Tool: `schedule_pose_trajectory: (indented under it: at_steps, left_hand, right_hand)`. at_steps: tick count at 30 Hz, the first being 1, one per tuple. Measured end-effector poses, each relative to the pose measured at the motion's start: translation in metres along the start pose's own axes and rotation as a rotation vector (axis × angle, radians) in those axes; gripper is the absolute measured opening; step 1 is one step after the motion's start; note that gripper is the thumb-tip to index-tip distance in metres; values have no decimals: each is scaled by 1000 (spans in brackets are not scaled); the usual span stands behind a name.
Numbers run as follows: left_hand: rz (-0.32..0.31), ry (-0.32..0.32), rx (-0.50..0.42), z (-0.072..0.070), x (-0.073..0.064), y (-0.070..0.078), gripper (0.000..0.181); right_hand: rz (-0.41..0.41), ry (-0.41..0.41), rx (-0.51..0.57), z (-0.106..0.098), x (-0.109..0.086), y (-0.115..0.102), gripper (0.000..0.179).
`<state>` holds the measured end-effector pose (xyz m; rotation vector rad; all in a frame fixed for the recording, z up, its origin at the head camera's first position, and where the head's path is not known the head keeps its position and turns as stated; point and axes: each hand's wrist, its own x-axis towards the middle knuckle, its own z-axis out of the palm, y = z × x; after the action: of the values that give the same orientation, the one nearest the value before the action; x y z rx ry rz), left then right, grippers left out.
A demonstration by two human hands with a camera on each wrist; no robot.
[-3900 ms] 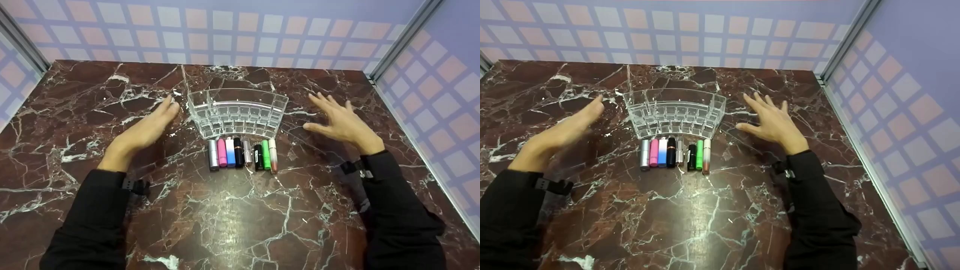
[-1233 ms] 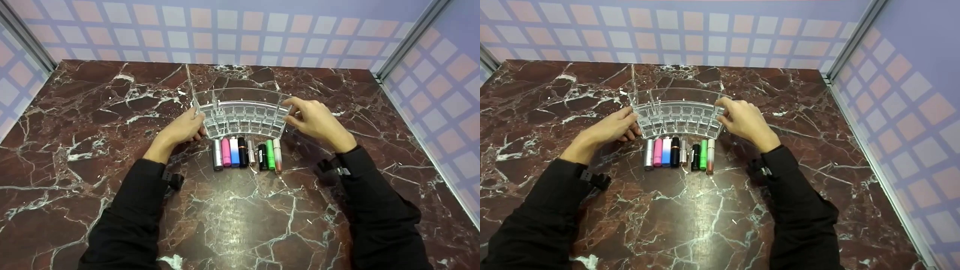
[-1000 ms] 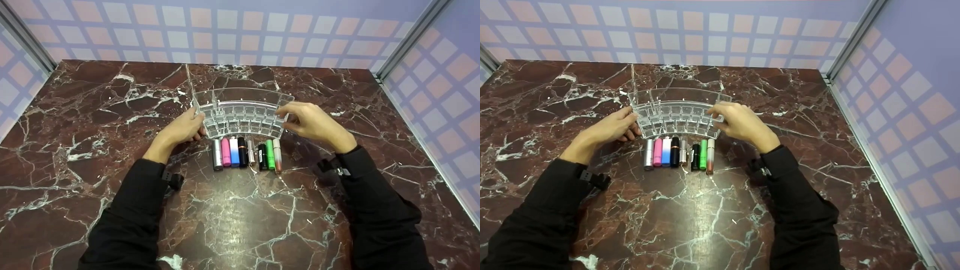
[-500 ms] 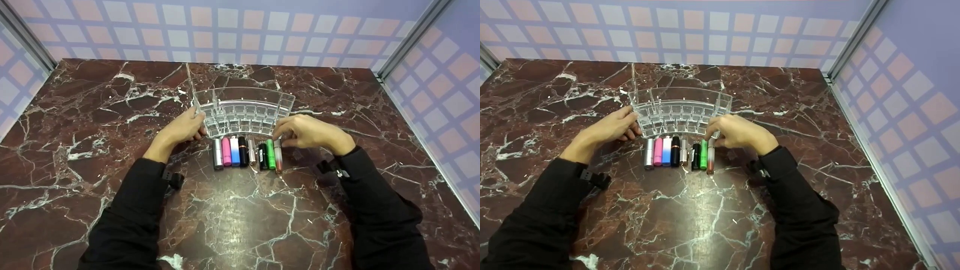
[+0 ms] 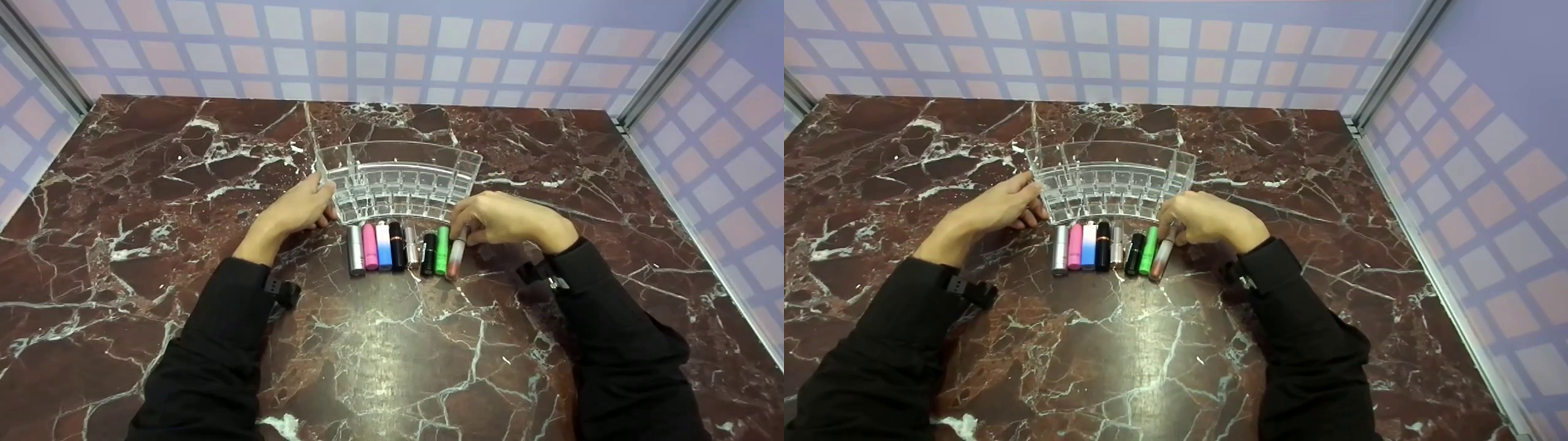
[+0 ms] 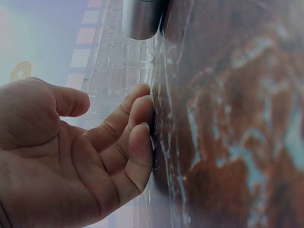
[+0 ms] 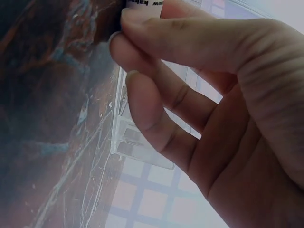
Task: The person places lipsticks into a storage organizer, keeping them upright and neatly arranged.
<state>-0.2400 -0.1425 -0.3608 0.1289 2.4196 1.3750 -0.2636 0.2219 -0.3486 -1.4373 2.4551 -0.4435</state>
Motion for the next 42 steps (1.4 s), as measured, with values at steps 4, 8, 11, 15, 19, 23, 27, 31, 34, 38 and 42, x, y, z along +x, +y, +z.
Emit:
schedule_pose_trajectory:
  at_steps: [4,8,11,15,19,23,27,31,34,38,42]
  left_hand:
    - [1,4,12,0,0,0,68]
    - [0,-1,16,0,0,0,69]
    - [3,-5,8,0,0,0,68]
    - [3,-5,3,0,1,-1,67]
    - [-9,-1,2,0,1,-1,68]
    - [-17,-1,3,0,1,-1,68]
    - [-20,-3,0,0,1,0,68]
    - [-18,-2,0,0,0,0,68]
    - [-15,-3,-1,0,0,1,67]
    - [-13,-4,-2,0,1,0,67]
    - [-9,0,5,0,1,-1,66]
  right_hand:
    - [0,-12,0,0,0,0,29]
    - [-7,-16,-2,0,1,0,28]
    - [-9,-18,-4,0,1,0,27]
    - [-11,-17,-5,1,1,1,27]
    - [-13,-21,-5,2,1,0,27]
    - [-11,-29,-8,2,2,0,28]
    - [-9,-33,-6,2,1,0,28]
    - [-17,-34,-1,2,1,0,28]
    - [-24,-34,3,2,1,0,29]
    - [-24,-34,6,2,1,0,29]
    - [-23,-34,13,2,1,0,29]
